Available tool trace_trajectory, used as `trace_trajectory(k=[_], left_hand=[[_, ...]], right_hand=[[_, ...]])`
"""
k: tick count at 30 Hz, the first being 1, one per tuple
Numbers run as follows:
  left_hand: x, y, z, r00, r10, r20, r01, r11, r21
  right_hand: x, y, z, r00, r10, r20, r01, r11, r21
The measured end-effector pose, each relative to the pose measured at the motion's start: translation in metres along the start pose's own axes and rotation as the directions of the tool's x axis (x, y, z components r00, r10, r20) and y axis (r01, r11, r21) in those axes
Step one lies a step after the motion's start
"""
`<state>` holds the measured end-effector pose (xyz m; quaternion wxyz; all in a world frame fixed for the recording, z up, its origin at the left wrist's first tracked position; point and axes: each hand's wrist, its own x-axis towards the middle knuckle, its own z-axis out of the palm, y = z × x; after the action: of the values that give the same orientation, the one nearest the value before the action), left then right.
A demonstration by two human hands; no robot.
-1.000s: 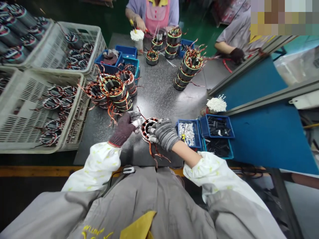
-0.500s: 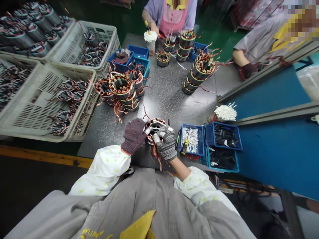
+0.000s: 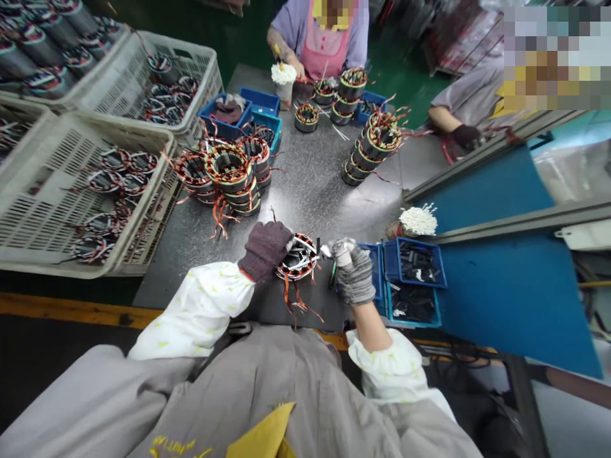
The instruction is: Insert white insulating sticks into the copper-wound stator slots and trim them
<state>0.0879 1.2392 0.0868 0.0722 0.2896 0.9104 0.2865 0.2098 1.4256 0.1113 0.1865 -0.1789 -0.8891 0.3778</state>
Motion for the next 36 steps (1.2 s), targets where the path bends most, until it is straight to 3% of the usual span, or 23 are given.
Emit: trace_trajectory(k=[2, 4, 7, 10, 11, 12, 14, 15, 17, 19, 21, 22, 23, 24, 25, 27, 31, 33, 34, 36], left_hand=[[-0.002, -0.015, -0.006, 0.99, -0.086, -0.112, 0.064, 0.981, -0.185], [-0.009, -0.028, -0.006, 0.954, -0.222, -0.202, 0.126, 0.907, -0.402], [-0.023, -0.038, 0.006, 0.948, -0.311, -0.067, 0.226, 0.807, -0.546], [-0.033, -0.038, 0.024, 0.931, -0.353, 0.089, 0.347, 0.786, -0.512], [-0.035, -0.038, 0.029, 0.925, -0.368, 0.095, 0.364, 0.787, -0.498], [-0.035, -0.037, 0.031, 0.922, -0.377, 0.086, 0.369, 0.789, -0.492], [-0.036, -0.036, 0.031, 0.917, -0.393, 0.076, 0.379, 0.793, -0.478], [-0.037, -0.034, 0.029, 0.913, -0.4, 0.073, 0.386, 0.794, -0.47], [-0.042, -0.026, 0.021, 0.91, -0.412, 0.055, 0.391, 0.802, -0.452], [-0.05, -0.01, 0.013, 0.933, -0.359, -0.042, 0.32, 0.875, -0.363], [-0.058, 0.012, 0.01, 0.973, -0.19, -0.127, 0.168, 0.971, -0.167], [-0.061, 0.023, 0.012, 0.99, -0.096, -0.102, 0.091, 0.994, -0.055], [-0.062, 0.034, 0.015, 0.999, -0.033, -0.033, 0.034, 0.999, 0.035], [-0.062, 0.043, 0.019, 0.998, -0.012, 0.06, 0.007, 0.996, 0.087], [-0.06, 0.049, 0.023, 0.989, -0.02, 0.145, 0.003, 0.993, 0.115], [-0.053, 0.054, 0.029, 0.97, -0.061, 0.236, 0.031, 0.991, 0.13], [-0.034, 0.027, 0.019, 0.969, -0.084, 0.232, 0.086, 0.996, 0.003], [-0.026, -0.001, 0.007, 0.969, -0.136, 0.204, 0.183, 0.955, -0.233], [-0.023, -0.017, 0.001, 0.964, -0.187, 0.187, 0.246, 0.893, -0.377], [-0.019, -0.05, -0.005, 0.929, -0.332, 0.162, 0.364, 0.748, -0.555]], right_hand=[[0.015, -0.006, -0.004, 0.99, -0.143, 0.019, 0.144, 0.979, -0.145], [0.031, -0.015, 0.004, 0.946, -0.278, 0.167, 0.319, 0.891, -0.322], [0.052, -0.021, 0.032, 0.806, -0.318, 0.499, 0.536, 0.751, -0.386], [0.061, -0.013, 0.059, 0.66, -0.352, 0.664, 0.627, 0.745, -0.229], [0.061, -0.008, 0.066, 0.659, -0.375, 0.652, 0.601, 0.784, -0.156], [0.061, -0.003, 0.071, 0.708, -0.389, 0.59, 0.524, 0.849, -0.07], [0.061, 0.006, 0.077, 0.876, -0.317, 0.365, 0.283, 0.948, 0.144], [0.061, 0.01, 0.077, 0.939, -0.235, 0.25, 0.174, 0.954, 0.243], [0.064, 0.017, 0.074, 0.995, -0.06, 0.077, 0.021, 0.9, 0.436], [0.066, 0.026, 0.065, 0.995, 0.092, 0.031, -0.089, 0.741, 0.666], [0.066, 0.038, 0.054, 0.955, 0.274, 0.112, -0.226, 0.432, 0.873], [0.066, 0.044, 0.05, 0.925, 0.337, 0.175, -0.279, 0.289, 0.916], [0.065, 0.05, 0.047, 0.897, 0.376, 0.233, -0.325, 0.204, 0.923], [0.064, 0.054, 0.046, 0.873, 0.403, 0.274, -0.367, 0.174, 0.914], [0.064, 0.058, 0.046, 0.861, 0.421, 0.287, -0.398, 0.203, 0.895], [0.061, 0.062, 0.048, 0.868, 0.426, 0.255, -0.418, 0.351, 0.838], [0.044, 0.062, 0.042, 0.915, 0.371, 0.158, -0.366, 0.6, 0.711], [0.027, 0.058, 0.034, 0.959, 0.247, 0.141, -0.283, 0.777, 0.562], [0.018, 0.056, 0.03, 0.976, 0.152, 0.156, -0.206, 0.877, 0.434], [0.004, 0.049, 0.027, 0.953, -0.074, 0.295, 0.031, 0.988, 0.149]])
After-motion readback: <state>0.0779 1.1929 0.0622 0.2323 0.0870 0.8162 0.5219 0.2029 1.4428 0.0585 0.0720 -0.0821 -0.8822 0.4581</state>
